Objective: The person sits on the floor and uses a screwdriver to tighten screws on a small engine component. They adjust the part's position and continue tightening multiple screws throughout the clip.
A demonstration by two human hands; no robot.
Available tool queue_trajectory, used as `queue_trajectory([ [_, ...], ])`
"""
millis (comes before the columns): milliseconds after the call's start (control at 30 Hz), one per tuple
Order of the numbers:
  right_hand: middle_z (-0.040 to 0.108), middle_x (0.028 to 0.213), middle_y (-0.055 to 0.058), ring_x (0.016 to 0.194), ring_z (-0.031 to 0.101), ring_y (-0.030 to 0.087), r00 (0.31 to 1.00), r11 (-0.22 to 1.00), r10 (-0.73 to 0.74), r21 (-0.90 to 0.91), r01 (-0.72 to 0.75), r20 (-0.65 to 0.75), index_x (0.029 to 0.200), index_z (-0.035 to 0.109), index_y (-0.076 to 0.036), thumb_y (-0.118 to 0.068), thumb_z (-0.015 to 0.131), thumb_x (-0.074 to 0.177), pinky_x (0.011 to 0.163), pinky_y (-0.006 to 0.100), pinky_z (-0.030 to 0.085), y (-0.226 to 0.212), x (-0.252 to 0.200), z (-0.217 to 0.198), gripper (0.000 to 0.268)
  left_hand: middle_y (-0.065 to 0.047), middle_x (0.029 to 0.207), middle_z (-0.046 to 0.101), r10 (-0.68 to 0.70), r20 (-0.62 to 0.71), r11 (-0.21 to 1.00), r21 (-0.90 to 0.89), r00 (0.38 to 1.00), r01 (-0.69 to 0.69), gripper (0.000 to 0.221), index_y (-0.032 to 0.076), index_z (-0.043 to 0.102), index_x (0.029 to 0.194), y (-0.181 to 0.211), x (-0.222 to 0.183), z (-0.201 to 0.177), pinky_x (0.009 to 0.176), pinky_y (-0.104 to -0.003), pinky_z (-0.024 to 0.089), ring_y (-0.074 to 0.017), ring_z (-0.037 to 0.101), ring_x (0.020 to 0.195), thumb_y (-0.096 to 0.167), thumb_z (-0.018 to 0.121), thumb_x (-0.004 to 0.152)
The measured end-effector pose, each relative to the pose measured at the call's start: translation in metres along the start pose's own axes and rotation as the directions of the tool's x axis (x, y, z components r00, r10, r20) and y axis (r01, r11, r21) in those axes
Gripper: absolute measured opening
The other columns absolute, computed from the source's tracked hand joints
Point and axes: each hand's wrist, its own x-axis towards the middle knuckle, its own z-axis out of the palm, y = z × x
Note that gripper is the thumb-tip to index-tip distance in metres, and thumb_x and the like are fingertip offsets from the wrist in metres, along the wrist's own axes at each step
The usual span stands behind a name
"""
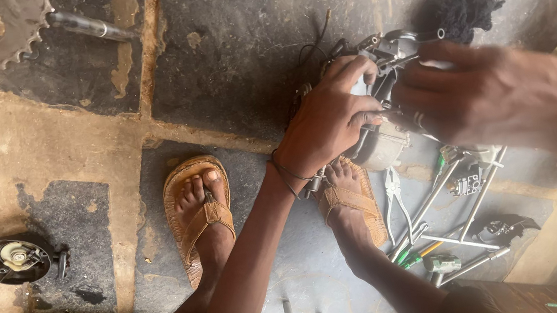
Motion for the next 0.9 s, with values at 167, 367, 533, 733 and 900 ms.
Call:
queue_trajectory([
  [167,0.058,0.059,0.000,0.053,0.054,0.016,0.988,0.993,0.010,0.121,0.008,-0.151,0.056,0.055,-0.014,-0.003,0.067,0.079,0.061,0.029,0.055,0.006,0.013,0.022,0.028,-0.011,0.123,0.059,-0.010,-0.012,0.999,0.034,1.000,0.011,0.013,0.002,0.079,0.091,0.002,0.000,-0.001,0.102,-0.039,0.051,-0.0285,0.054,0.126,0.003,0.080,0.079],
  [367,0.047,0.049,0.000,0.047,0.041,0.016,0.865,0.867,0.443,0.357,-0.347,-0.235,0.049,0.048,-0.012,0.005,0.060,0.091,0.054,0.033,0.042,-0.021,0.012,0.023,0.047,-0.013,0.125,0.059,-0.010,-0.021,0.998,0.057,1.000,0.011,0.016,0.001,0.079,0.094,0.003,-0.001,0.000,0.103,-0.040,0.051,-0.0302,0.054,0.127,0.002,0.079,0.078],
  [533,0.043,0.053,-0.001,0.048,0.036,0.013,0.656,0.644,0.746,0.374,-0.667,-0.113,0.056,0.044,-0.013,-0.004,0.059,0.095,0.055,0.034,0.034,-0.049,0.023,0.016,0.043,-0.012,0.123,0.061,-0.015,-0.030,0.999,0.043,0.999,0.016,0.013,0.002,0.079,0.091,0.001,-0.002,-0.001,0.102,-0.039,0.052,-0.0294,0.056,0.126,0.000,0.078,0.078],
  [733,0.032,0.044,0.000,0.038,0.022,0.012,0.283,0.248,0.957,0.313,-0.917,0.069,0.051,0.039,-0.014,-0.006,0.058,0.086,0.040,0.036,0.020,-0.071,0.039,0.011,0.041,-0.013,0.123,0.061,0.003,-0.079,1.000,0.025,0.997,-0.001,0.015,0.000,0.078,0.091,0.000,-0.004,0.003,0.103,-0.041,0.051,-0.0303,0.056,0.125,0.001,0.080,0.076],
  [900,0.038,0.045,0.002,0.038,0.028,0.016,0.232,0.175,0.953,0.274,-0.946,0.193,0.049,0.047,-0.009,-0.021,0.065,0.099,0.042,0.037,0.021,-0.067,0.050,-0.010,0.055,-0.014,0.123,0.061,0.019,-0.060,0.999,0.047,0.998,-0.016,0.013,0.001,0.078,0.088,0.006,0.000,-0.003,0.102,-0.041,0.050,-0.0326,0.055,0.126,0.001,0.078,0.075],
])
